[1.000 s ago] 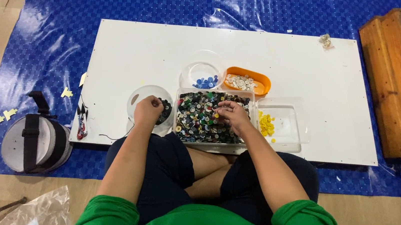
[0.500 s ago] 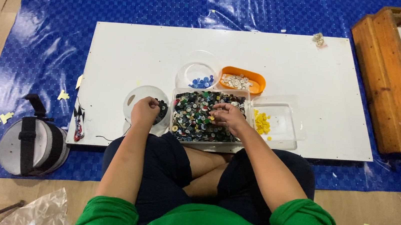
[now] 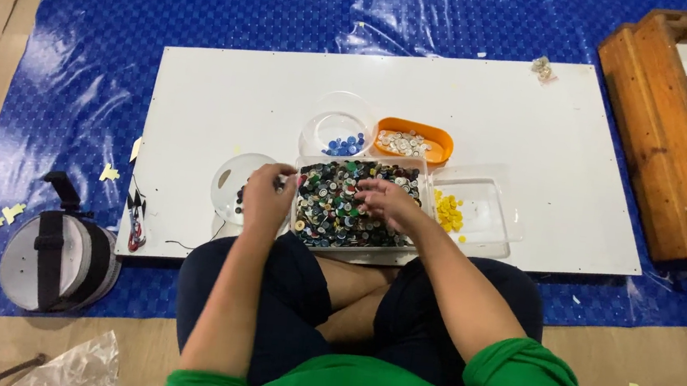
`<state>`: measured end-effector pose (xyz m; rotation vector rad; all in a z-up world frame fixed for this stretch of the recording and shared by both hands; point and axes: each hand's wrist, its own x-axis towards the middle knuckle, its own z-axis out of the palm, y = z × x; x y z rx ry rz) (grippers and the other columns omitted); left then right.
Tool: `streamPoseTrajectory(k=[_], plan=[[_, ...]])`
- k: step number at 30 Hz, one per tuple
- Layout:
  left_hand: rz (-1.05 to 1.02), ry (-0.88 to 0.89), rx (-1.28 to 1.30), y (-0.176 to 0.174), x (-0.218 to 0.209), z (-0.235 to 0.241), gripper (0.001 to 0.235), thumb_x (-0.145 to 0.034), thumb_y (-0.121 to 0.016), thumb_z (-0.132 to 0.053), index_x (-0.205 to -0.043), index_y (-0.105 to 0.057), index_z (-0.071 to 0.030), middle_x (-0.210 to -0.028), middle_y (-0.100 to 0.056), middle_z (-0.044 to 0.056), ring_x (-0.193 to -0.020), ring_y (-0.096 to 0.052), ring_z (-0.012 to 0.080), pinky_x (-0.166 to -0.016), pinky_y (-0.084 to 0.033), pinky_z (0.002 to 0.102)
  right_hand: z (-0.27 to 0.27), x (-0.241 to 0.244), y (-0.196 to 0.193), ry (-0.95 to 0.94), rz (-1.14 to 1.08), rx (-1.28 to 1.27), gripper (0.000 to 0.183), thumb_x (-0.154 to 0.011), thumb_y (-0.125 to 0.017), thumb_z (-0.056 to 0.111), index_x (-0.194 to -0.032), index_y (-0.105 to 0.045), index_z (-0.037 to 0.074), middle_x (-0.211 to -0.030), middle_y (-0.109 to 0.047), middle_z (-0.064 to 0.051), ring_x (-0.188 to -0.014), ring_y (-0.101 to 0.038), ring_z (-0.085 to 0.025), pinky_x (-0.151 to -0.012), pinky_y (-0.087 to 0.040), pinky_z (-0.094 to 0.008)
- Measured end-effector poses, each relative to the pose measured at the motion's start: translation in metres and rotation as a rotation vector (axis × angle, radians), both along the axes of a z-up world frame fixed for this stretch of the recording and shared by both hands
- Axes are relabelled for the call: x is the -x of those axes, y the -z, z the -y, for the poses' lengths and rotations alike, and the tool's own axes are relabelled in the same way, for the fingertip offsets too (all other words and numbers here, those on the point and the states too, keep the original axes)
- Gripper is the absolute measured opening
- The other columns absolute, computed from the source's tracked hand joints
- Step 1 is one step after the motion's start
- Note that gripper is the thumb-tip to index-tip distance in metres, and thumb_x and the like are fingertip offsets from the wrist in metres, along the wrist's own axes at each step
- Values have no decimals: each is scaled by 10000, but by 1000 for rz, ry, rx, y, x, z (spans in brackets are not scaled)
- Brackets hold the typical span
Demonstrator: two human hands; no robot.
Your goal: The person sits on the floor and sorts a mixed pile of buttons from a central container into separate bowls by color. They pick buttons one by one and place them into bowls containing black, blue, white, and yellow buttons.
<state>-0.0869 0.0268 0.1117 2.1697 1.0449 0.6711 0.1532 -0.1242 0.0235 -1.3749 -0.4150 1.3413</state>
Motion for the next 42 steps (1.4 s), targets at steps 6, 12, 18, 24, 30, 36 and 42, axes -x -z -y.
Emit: streamPoseTrajectory(k=[6,12,18,24,30,36,42], plan=[[57,184,246,45,-36,43,189,-905,-685,-193,-1062,-771,-134,-994,-754,163,-1003,-684,374,-894,-554,495,-1,-24,13,111,-80,92,417,-942,-632,-4,-1354,-568,12,-1122,-735,-235,-883,-769,-272,-745,-668,-349],[-190,343,66,105,-46,29,234,-902,-667,-186,-1122,-746,-172,-1048,-719,85,-1110,-665,313,-967,-553,453,8,-33,-10,153,71,159,331,-965,-556,-46,-1280,-639,9,-1055,-746,-266,-837,-774,-282,-723,-676,-359],[-481,319,-24,76,-48,43,519,-887,-722,-334,-1386,-624,-232,-1416,-586,54,-1421,-468,294,-1100,-464,544,14,-69,81,-166,1143,500,199,-769,-670,365,-914,-797,411,-849,-772,115,-970,-735,-166,-930,-565,-310],[-533,382,-66,49,-44,57,488,-952,-674,-331,-1430,-577,-305,-1543,-476,37,-1487,-376,292,-1149,-377,566,10,-51,40,-148,1158,415,237,-863,-682,233,-1072,-781,285,-1008,-786,-29,-1066,-713,-284,-985,-568,-414],[-555,401,-235,100,-49,50,301,-919,-671,-373,-1218,-703,-355,-1462,-562,-32,-1434,-453,255,-1133,-388,524,-6,-36,53,-272,1294,467,208,-934,-656,292,-1097,-785,300,-1051,-774,-9,-1075,-719,-255,-964,-573,-394],[-528,383,-243,113,-52,47,247,-895,-674,-344,-1135,-725,-369,-1392,-598,-74,-1370,-513,215,-1128,-397,511,-7,-23,6,-293,1229,376,220,-951,-648,164,-1110,-800,171,-1068,-770,-128,-1099,-695,-342,-1007,-548,-439],[-510,373,-220,140,-58,35,166,-916,-646,-391,-1038,-754,-359,-1254,-687,-90,-1237,-612,176,-1114,-393,467,-5,-20,1,-309,1237,409,198,-912,-696,210,-1077,-805,191,-1035,-769,-110,-1080,-704,-319,-979,-565,-445]])
